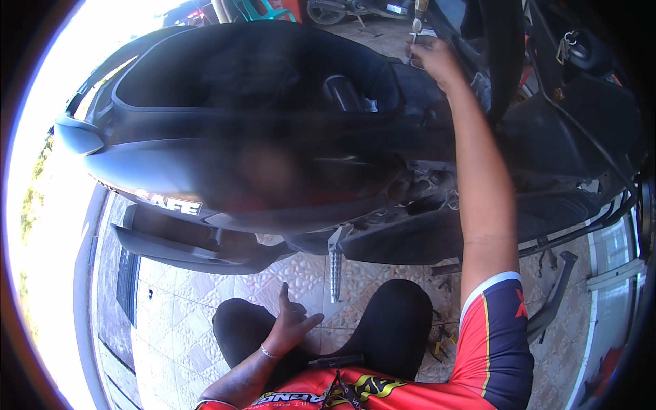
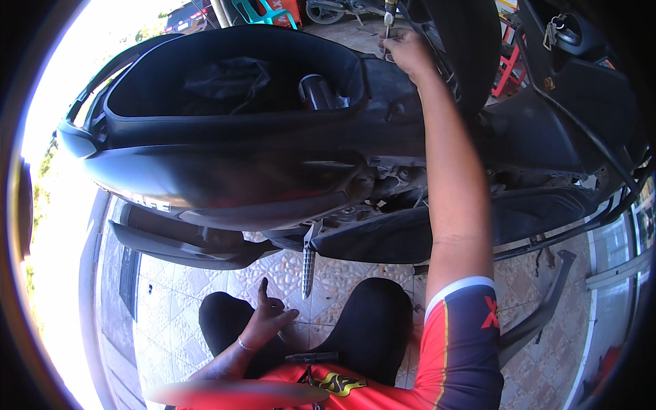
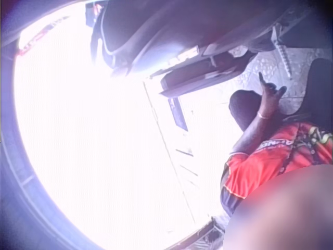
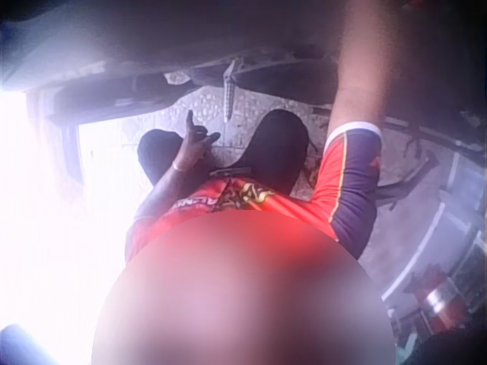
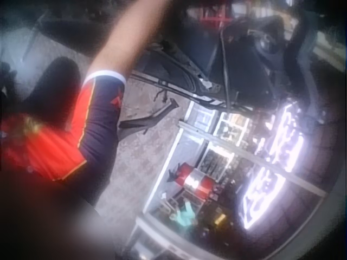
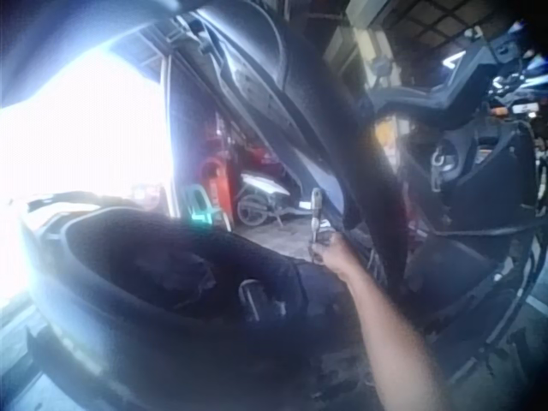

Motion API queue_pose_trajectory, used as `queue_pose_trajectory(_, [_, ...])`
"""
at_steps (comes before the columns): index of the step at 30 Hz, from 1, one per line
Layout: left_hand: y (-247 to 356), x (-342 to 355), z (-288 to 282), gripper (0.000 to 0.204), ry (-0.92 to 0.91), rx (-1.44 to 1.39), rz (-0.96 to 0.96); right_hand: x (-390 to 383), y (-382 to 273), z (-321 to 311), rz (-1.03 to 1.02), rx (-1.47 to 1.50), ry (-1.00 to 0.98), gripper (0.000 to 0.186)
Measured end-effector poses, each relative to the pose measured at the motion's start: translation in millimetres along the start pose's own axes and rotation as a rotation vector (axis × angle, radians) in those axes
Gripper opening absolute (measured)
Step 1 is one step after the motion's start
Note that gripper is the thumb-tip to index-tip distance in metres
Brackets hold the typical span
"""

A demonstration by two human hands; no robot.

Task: The person removes a side panel from a motorcycle, then kneels to work on the under-seat area using a screwdriver and a flashlight. They manipulate wires and components under the seat, occasionally adjusting the seat and checking the area.

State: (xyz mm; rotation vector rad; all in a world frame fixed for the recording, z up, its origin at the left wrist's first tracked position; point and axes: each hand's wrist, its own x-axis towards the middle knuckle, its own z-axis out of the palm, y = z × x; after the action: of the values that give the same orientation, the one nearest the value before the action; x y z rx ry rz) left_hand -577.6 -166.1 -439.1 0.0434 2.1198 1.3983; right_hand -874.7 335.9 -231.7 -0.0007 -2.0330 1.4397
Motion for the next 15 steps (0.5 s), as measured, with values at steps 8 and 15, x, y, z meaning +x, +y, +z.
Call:
queue_pose_trajectory(8, [-1,3,0,0.124,-0.012,0.029,0.085,2,-5,-2,-0.056,-0.614,0.137,0.035])
queue_pose_trajectory(15, [-2,2,0,0.123,-0.012,-0.003,0.097,0,-4,9,-0.002,-0.664,0.081,0.033])
